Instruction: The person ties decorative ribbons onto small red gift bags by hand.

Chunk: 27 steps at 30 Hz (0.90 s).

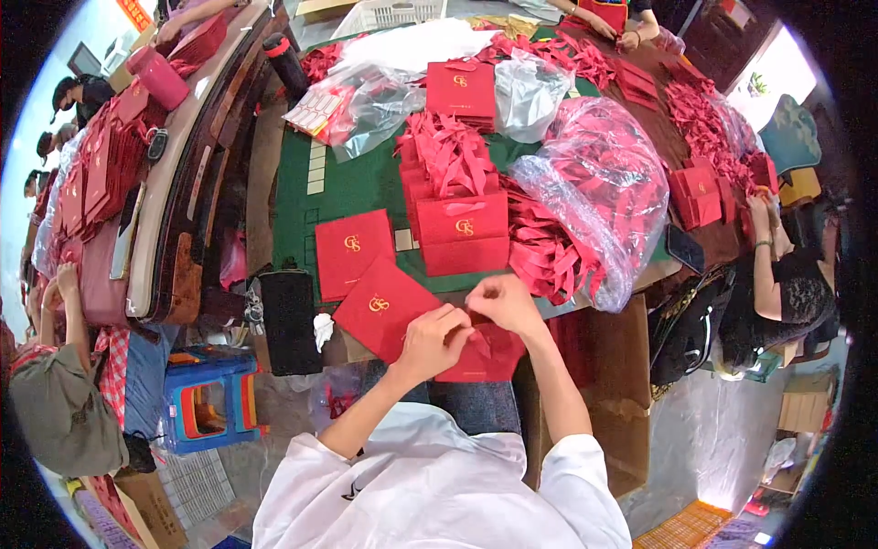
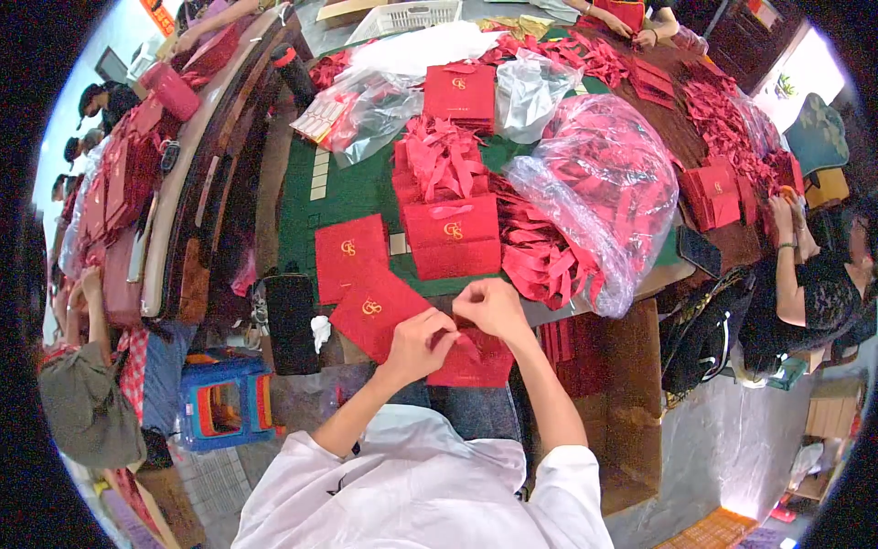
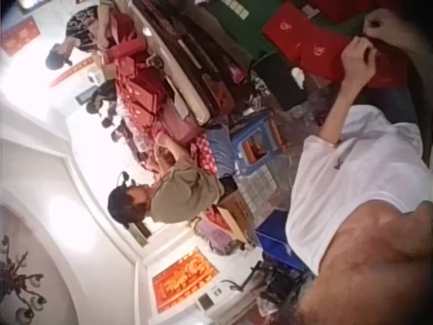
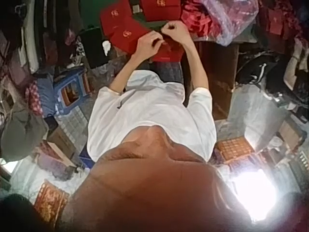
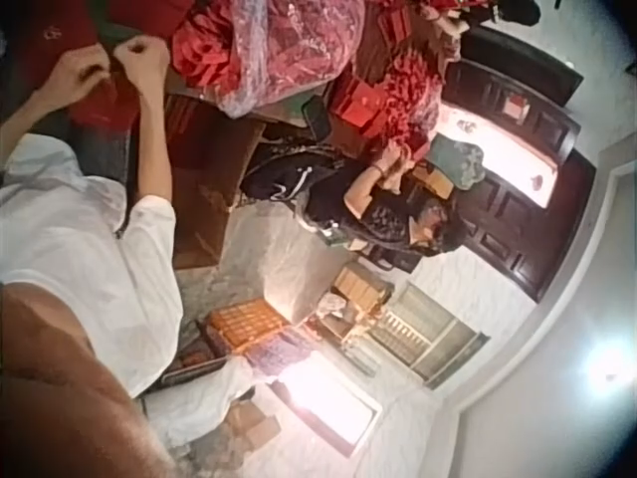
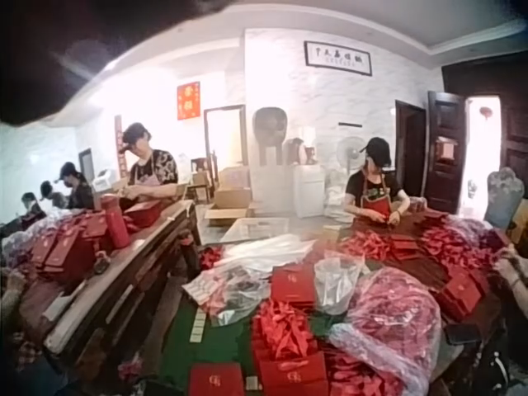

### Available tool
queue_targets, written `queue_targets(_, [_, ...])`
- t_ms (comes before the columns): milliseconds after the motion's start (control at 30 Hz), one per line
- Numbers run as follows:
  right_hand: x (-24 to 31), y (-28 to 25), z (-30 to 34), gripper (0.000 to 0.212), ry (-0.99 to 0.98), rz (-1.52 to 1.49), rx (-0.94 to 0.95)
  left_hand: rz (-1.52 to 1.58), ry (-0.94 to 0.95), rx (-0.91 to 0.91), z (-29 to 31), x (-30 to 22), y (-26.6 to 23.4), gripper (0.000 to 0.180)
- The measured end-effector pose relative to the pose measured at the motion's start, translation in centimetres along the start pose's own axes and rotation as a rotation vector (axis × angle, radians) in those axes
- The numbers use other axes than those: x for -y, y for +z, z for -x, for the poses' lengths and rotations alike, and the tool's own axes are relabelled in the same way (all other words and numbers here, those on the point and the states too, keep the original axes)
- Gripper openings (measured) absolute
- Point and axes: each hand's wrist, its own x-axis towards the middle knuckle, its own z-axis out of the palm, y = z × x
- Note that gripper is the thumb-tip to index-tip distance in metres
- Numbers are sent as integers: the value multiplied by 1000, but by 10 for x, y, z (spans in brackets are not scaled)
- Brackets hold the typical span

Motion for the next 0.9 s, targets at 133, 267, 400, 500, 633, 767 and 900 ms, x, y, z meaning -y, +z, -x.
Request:
queue_targets(133, [7, 3, -6, 22, -143, -13, -256, -16, 50, -51, 3, 6, 10, 13])
queue_targets(267, [2, -2, 1, 21, -247, 126, -379, 40, -274, 8, 3, 21, 7, 18])
queue_targets(400, [-4, -3, 12, 21, -171, 220, -557, 64, -267, -21, 2, 25, 7, 20])
queue_targets(500, [-5, 5, 10, 27, -64, 453, -521, 70, -228, -48, -1, 24, 10, 20])
queue_targets(633, [-8, 7, 12, 23, -61, 516, -476, 30, -177, -48, -3, 23, 14, 21])
queue_targets(767, [-10, 7, 11, 17, -82, 386, -412, 12, -161, -149, -15, 19, 12, 21])
queue_targets(900, [-19, 11, 13, 11, -174, 161, -479, -121, -280, -95, -28, 27, 17, 24])
